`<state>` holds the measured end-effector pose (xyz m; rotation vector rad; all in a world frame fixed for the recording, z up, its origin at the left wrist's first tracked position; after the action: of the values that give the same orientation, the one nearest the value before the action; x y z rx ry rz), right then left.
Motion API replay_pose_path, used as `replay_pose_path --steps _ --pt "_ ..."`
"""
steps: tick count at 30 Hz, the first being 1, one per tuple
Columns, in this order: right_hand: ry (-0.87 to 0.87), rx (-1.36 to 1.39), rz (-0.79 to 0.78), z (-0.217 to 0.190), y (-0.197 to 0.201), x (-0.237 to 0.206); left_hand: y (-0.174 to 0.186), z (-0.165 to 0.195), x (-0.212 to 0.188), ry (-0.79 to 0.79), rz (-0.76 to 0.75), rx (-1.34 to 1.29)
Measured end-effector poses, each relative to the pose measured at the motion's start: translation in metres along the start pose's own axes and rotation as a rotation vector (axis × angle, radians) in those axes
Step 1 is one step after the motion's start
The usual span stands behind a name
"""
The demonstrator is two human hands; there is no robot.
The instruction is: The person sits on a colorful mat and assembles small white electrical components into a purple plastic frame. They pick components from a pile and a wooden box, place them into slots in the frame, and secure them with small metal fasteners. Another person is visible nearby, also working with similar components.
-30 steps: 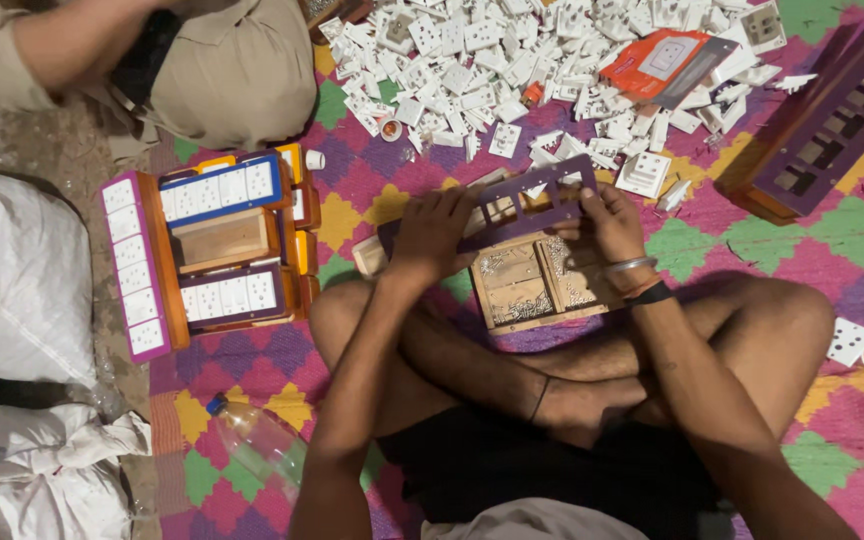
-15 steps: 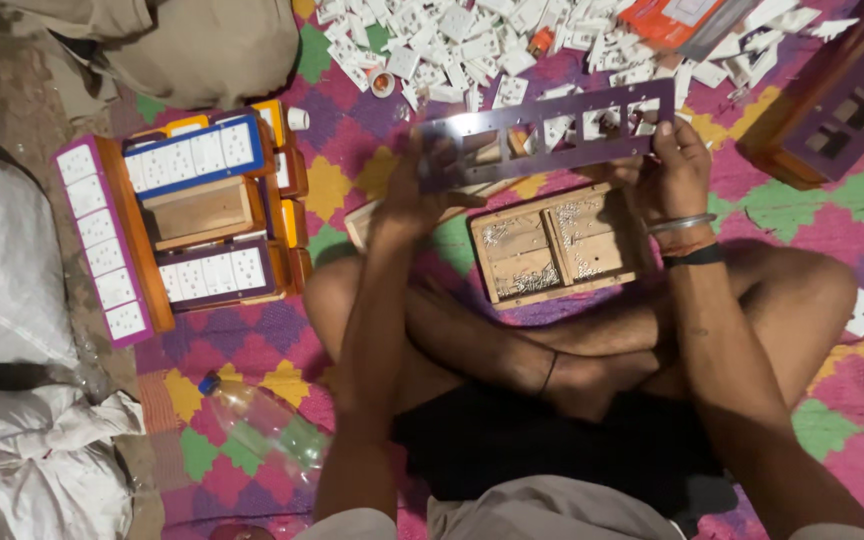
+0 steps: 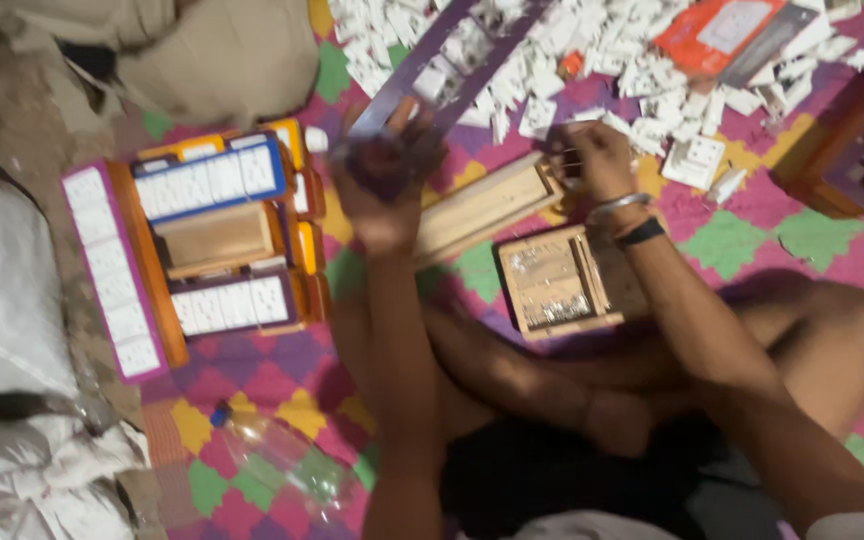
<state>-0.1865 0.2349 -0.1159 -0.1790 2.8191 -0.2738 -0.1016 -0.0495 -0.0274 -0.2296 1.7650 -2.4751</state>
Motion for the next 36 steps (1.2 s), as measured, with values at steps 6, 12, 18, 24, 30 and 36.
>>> replay_pose_path --steps 6,12,18,24,30,36 --pt "0.826 -0.958 0.297 -0.055 -0.094 0.079 0.007 0.016 0.005 -0.243 -0.050 -0.059" --pt "0.594 -1.226 0.257 -0.063 -0.121 0.118 0.009 0.014 0.003 -0.277 -0.107 -0.073" --pt "0.434 -0.370 0.147 -0.033 -0.088 0.081 0.010 0.010 -0.001 -0.290 -0.040 -0.138" --pt "0.174 0.276 -0.173 -0.047 -0.087 -0.044 -0.007 -0.010 0.003 -0.190 -0.161 -0.297" --pt "0.193 -0.058 -0.254 -0.057 -0.118 -0.092 0.009 -0.046 -0.018 -0.018 -0.030 -0.006" --pt "0.201 -0.055 -0.219 -0.042 -0.122 -0.087 0.055 -0.067 -0.025 0.154 -0.141 -0.100"
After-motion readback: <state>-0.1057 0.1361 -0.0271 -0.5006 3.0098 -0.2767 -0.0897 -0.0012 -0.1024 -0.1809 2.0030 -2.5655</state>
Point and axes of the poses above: each hand's wrist, its own x-axis towards the middle knuckle, its own y-axis out of the back of the hand, z = x × y, the point moved 1 cm from there along x, towards the middle knuckle, and after that the axes turned 4 degrees about -y, right-handed, at the moved point
